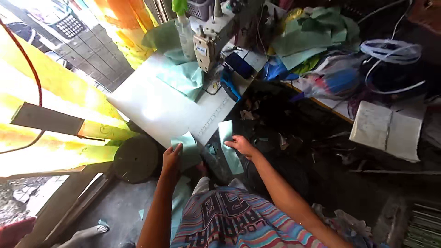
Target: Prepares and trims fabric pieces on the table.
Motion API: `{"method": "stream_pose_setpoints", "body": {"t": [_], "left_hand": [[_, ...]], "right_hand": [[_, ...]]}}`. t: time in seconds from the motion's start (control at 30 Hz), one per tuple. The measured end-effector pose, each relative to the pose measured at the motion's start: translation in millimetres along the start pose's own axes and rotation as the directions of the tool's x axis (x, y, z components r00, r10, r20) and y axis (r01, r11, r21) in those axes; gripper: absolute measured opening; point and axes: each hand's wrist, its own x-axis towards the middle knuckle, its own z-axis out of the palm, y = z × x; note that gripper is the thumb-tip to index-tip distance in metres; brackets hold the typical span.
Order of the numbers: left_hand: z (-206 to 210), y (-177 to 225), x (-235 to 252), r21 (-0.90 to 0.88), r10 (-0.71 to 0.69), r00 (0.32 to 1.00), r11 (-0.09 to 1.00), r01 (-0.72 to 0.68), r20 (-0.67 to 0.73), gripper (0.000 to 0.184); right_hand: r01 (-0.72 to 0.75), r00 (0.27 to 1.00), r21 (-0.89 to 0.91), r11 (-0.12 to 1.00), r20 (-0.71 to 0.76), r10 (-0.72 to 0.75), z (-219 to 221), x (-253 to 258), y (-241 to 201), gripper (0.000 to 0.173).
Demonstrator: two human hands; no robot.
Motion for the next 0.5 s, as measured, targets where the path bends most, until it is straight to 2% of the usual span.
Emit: {"method": "stream_pose_setpoints", "body": {"t": [0.07, 0.1, 0.17, 0.27, 0.37, 0.43, 0.5], "left_hand": [[-3.0, 25.2, 28.1, -0.009, 0.03, 0.999, 1.0, -0.03, 0.033, 0.025], [-3.1, 37.9, 43.1, -0.008, 0.035, 0.998, 0.999, -0.034, 0.053, 0.028], [-2.1, 50.6, 72.8, 0.007, 0.029, 0.997, 1.0, -0.029, 0.066, 0.033], [1.5, 59.6, 115.9, 0.176, 0.031, 0.999, 0.984, -0.023, -0.043, 0.039], [5.2, 59.3, 139.3, 0.333, 0.037, 0.989, 0.943, 0.014, -0.145, 0.055], [9.1, 55.5, 139.3, 0.395, 0.063, 0.981, 0.919, 0.016, -0.186, 0.064], [14.1, 54.7, 135.6, 0.482, 0.107, 0.972, 0.876, 0.007, -0.209, 0.073]], "right_hand": [[0.083, 0.99, 0.07, 0.994, 0.105, -0.09, 6.3, 38.7, -41.8, 0.022], [0.126, 0.986, 0.073, 0.989, 0.104, -0.133, 8.5, 62.1, -56.1, 0.022], [0.149, 0.989, 0.035, 0.988, -0.027, -0.148, 14.6, 112.8, -71.7, 0.025], [0.084, 0.944, -0.119, 0.989, -0.307, -0.117, 19.1, 182.0, -75.0, 0.035], [0.003, 0.857, -0.332, 0.943, -0.486, -0.174, 14.9, 205.5, -72.0, 0.064], [0.015, 0.841, -0.51, 0.86, -0.459, -0.287, 24.5, 192.0, -70.2, 0.068], [0.166, 0.89, -0.711, 0.684, -0.191, -0.415, 43.4, 170.5, -62.5, 0.055]]}}
